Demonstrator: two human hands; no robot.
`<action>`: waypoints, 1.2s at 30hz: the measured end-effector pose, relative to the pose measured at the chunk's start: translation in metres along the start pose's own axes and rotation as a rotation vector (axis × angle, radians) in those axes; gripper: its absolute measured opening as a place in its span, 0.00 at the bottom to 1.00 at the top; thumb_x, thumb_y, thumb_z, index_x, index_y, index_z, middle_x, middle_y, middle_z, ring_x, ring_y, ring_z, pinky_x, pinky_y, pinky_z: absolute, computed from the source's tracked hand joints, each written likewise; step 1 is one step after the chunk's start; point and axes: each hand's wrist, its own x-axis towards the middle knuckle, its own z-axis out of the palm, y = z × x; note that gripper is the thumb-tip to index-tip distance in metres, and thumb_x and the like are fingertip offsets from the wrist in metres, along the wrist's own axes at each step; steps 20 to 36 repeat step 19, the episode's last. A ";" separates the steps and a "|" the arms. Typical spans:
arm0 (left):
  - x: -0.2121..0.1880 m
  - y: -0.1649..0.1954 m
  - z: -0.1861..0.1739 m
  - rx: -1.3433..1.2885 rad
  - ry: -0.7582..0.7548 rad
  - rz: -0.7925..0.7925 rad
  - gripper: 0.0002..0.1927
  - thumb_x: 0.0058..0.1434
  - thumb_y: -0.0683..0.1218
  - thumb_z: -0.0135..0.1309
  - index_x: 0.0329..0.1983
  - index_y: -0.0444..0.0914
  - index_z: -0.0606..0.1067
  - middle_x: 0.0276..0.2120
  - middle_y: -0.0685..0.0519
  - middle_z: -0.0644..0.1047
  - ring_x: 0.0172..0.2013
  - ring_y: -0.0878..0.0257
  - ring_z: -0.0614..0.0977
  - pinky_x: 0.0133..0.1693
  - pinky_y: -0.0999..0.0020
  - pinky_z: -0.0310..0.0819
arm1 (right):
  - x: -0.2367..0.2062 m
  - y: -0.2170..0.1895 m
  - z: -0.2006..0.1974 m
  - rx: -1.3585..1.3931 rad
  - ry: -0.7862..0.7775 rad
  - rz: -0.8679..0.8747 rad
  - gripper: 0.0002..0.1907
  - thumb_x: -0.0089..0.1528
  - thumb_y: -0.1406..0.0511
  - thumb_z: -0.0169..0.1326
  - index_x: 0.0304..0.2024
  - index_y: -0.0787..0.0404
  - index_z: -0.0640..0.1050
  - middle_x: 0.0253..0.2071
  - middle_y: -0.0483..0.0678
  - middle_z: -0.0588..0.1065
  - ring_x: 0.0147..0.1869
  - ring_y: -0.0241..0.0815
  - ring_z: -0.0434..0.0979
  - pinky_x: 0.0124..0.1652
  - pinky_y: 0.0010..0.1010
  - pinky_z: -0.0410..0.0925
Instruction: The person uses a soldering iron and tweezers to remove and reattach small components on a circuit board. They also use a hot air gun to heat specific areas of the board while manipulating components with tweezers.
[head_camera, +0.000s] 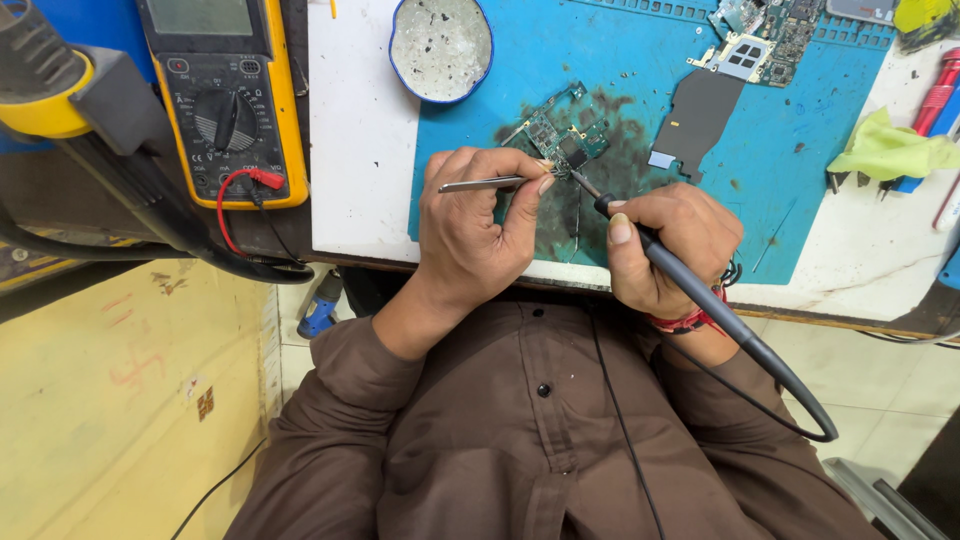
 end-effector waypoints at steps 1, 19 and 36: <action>0.000 0.000 0.000 0.000 0.000 0.001 0.07 0.67 0.42 0.63 0.43 0.42 0.75 0.40 0.60 0.80 0.38 0.60 0.78 0.46 0.63 0.65 | 0.000 0.000 0.000 -0.001 0.000 -0.001 0.04 0.66 0.69 0.57 0.37 0.64 0.75 0.33 0.52 0.79 0.32 0.47 0.77 0.31 0.32 0.68; -0.001 0.000 0.001 0.000 0.003 -0.004 0.07 0.67 0.42 0.63 0.43 0.42 0.75 0.39 0.60 0.80 0.37 0.61 0.77 0.46 0.63 0.65 | -0.003 0.002 -0.001 -0.003 0.001 0.003 0.04 0.67 0.69 0.57 0.38 0.64 0.75 0.34 0.52 0.79 0.30 0.46 0.78 0.32 0.32 0.68; -0.001 0.000 0.001 0.000 0.003 -0.004 0.07 0.67 0.42 0.63 0.43 0.42 0.75 0.39 0.60 0.80 0.37 0.61 0.77 0.46 0.63 0.65 | -0.003 0.002 -0.001 -0.003 0.001 0.003 0.04 0.67 0.69 0.57 0.38 0.64 0.75 0.34 0.52 0.79 0.30 0.46 0.78 0.32 0.32 0.68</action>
